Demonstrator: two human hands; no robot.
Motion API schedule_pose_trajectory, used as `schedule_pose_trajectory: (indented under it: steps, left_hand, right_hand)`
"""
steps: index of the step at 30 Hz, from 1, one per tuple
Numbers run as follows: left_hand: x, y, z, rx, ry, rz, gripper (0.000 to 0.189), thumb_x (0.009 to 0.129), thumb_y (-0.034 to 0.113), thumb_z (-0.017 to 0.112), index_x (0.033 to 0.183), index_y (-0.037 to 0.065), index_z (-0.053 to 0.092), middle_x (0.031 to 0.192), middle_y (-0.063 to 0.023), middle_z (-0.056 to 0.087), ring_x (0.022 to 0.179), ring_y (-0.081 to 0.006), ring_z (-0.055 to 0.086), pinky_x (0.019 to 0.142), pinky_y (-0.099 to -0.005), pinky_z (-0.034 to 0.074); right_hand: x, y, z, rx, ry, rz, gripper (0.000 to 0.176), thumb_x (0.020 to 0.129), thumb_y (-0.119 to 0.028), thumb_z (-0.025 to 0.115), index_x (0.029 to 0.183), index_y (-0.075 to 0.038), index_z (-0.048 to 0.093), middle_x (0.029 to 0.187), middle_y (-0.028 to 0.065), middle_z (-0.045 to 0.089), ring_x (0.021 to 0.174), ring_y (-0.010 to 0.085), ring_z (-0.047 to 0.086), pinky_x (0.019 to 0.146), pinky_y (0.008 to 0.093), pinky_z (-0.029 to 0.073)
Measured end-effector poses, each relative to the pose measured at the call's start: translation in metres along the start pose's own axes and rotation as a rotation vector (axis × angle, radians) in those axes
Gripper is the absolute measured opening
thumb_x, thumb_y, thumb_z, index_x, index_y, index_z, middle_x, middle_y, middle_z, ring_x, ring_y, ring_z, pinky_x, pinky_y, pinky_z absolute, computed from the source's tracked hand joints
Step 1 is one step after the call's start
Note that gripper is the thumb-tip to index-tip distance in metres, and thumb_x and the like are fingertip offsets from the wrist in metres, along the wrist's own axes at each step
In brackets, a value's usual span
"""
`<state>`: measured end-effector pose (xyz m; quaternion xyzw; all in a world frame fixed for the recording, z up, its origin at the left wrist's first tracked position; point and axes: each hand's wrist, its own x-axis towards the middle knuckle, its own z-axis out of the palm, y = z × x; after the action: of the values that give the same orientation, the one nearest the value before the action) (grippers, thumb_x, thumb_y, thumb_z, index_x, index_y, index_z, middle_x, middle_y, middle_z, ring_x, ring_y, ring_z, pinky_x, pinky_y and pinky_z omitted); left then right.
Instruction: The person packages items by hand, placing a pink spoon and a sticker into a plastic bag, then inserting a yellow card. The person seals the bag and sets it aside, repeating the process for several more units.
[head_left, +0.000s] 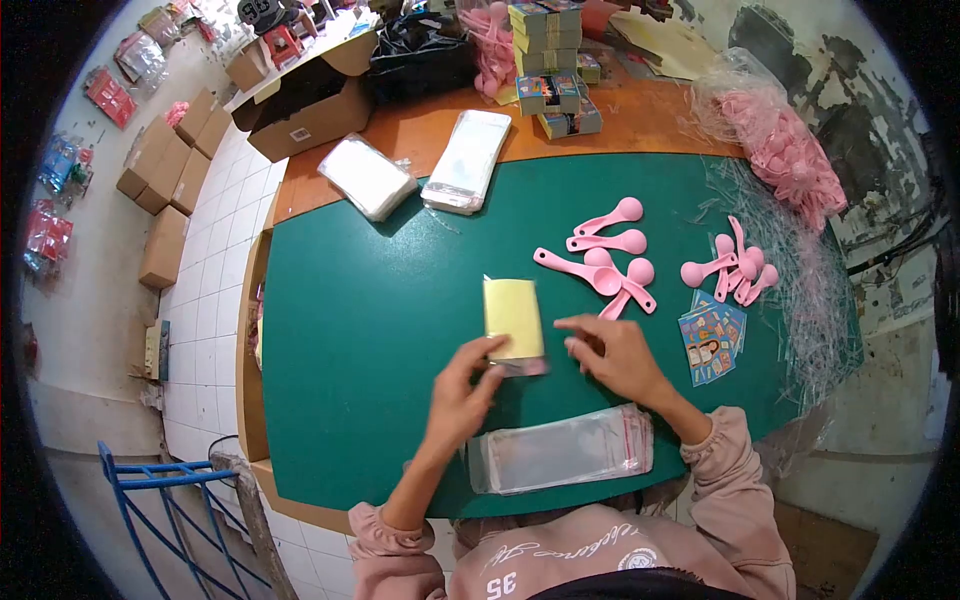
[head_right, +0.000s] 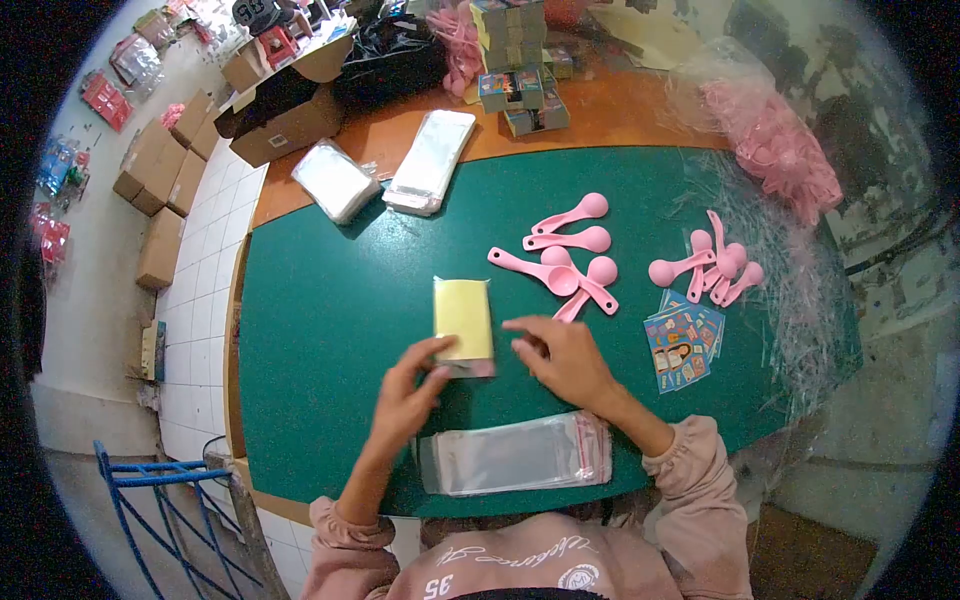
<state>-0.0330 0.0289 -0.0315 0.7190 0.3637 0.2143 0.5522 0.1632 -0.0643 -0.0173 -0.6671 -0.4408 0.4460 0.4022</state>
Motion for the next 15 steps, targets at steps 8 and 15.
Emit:
schedule_pose_trajectory:
  steps: [8,15]
  left_hand:
    - [-0.007,-0.084,-0.216,0.268,0.682,-0.12,0.035,0.085,0.008,0.05,0.119,-0.001,0.051,0.104,-0.0096,0.058,0.082,-0.0142,0.054,0.07,-0.0235,0.043]
    - [0.013,-0.12,-0.278,1.01,1.015,-0.345,0.036,0.086,0.022,0.05,0.117,0.002,0.052,0.116,-0.0205,0.052,0.104,-0.0296,0.051,0.09,-0.0359,0.038]
  right_hand:
    - [0.074,0.017,-0.011,-1.014,0.493,-0.605,0.02,0.073,-0.008,0.06,0.092,-0.001,0.057,0.09,0.0117,0.053,0.089,0.0268,0.052,0.075,0.0351,0.043]
    - [0.061,-0.002,-0.013,-0.711,0.339,-0.346,0.041,0.074,-0.001,0.056,0.114,-0.005,0.05,0.099,0.014,0.052,0.096,0.0301,0.05,0.081,0.0385,0.041]
